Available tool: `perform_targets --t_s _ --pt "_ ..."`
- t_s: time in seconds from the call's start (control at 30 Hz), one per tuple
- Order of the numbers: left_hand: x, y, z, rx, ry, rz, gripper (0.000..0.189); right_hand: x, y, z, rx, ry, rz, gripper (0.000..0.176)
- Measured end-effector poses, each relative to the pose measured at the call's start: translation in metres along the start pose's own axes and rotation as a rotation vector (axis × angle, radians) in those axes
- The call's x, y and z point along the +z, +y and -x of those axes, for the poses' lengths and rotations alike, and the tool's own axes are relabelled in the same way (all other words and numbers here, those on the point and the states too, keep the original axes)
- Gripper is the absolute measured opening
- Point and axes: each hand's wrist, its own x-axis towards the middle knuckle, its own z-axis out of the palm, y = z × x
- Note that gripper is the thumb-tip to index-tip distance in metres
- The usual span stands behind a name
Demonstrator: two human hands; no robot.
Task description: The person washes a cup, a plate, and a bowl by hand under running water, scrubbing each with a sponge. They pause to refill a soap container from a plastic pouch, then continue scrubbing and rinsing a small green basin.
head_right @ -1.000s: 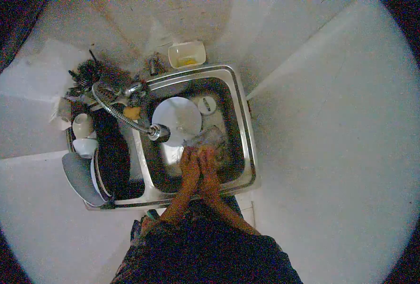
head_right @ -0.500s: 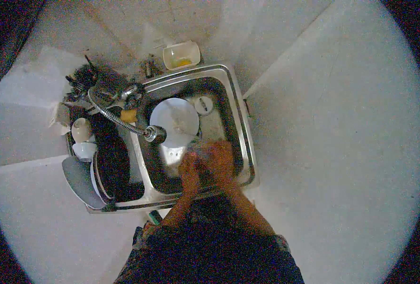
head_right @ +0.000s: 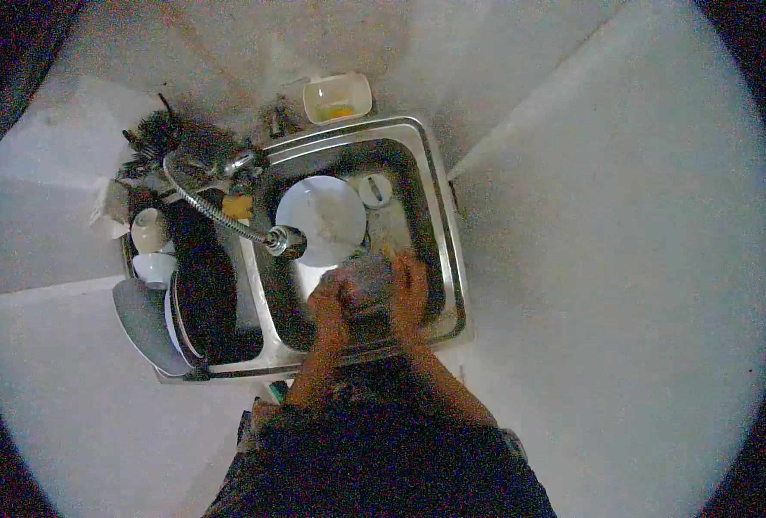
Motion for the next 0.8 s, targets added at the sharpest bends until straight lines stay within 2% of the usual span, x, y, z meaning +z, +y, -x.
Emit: perform_targets --t_s 0.03,0.1,0.13,0.2,0.27,0.33,0.4,0.43,0.5,0.57,0.63,0.67,0.7,0.73,0.8 --pt "-0.004 0.010 -0.002 0.003 0.004 0.002 0.022 -0.007 -0.006 0.008 -0.001 -0.004 -0.002 0.020" --pt "-0.010 0.033 -0.003 -0.049 -0.011 0.105 0.019 -0.022 -0.010 0.016 -0.126 -0.162 0.023 0.018" --pt "-0.012 0.027 -0.008 -0.104 0.046 0.164 0.018 -0.023 -0.005 0.008 -0.125 -0.167 0.025 0.018" --pt "-0.021 0.017 -0.006 -0.123 0.030 0.127 0.019 -0.015 0.007 -0.013 -0.151 -0.253 0.180 0.014" --pt "-0.023 0.021 0.000 -0.140 0.011 0.090 0.021 -0.016 -0.013 -0.007 -0.176 -0.252 0.177 0.012" --pt "-0.025 0.037 0.004 -0.137 0.112 0.125 0.023 -0.017 -0.020 0.000 -0.208 -0.254 0.168 0.011" --pt "-0.038 0.033 -0.005 -0.117 0.110 0.157 0.023 -0.019 -0.014 0.013 -0.308 -0.351 0.006 0.010" --pt "-0.039 0.032 -0.011 -0.097 0.098 0.193 0.024 -0.012 -0.013 0.008 -0.314 -0.352 0.003 0.010" --pt "-0.036 0.018 -0.013 -0.144 0.153 0.179 0.025 0.002 -0.009 0.006 -0.193 -0.211 0.156 0.011" --pt "-0.041 0.014 -0.018 -0.185 0.198 0.157 0.026 0.002 -0.027 0.012 -0.267 -0.274 0.072 0.012" --pt "-0.053 0.013 -0.029 -0.116 -0.001 0.247 0.025 -0.003 -0.022 0.019 -0.354 -0.331 -0.005 0.014" --pt "-0.061 -0.002 -0.051 -0.094 0.084 0.310 0.023 -0.006 0.003 0.026 -0.216 -0.392 0.083 0.016" --pt "-0.056 0.003 -0.054 -0.086 0.085 0.319 0.023 -0.005 0.025 0.027 -0.077 -0.453 0.172 0.018" --pt "-0.050 0.010 -0.055 -0.086 0.133 0.281 0.024 -0.001 0.041 0.021 -0.084 -0.461 0.169 0.018" --pt "-0.040 0.022 -0.053 -0.088 0.181 0.245 0.025 0.008 0.060 0.010 -0.488 -0.609 0.447 0.022"
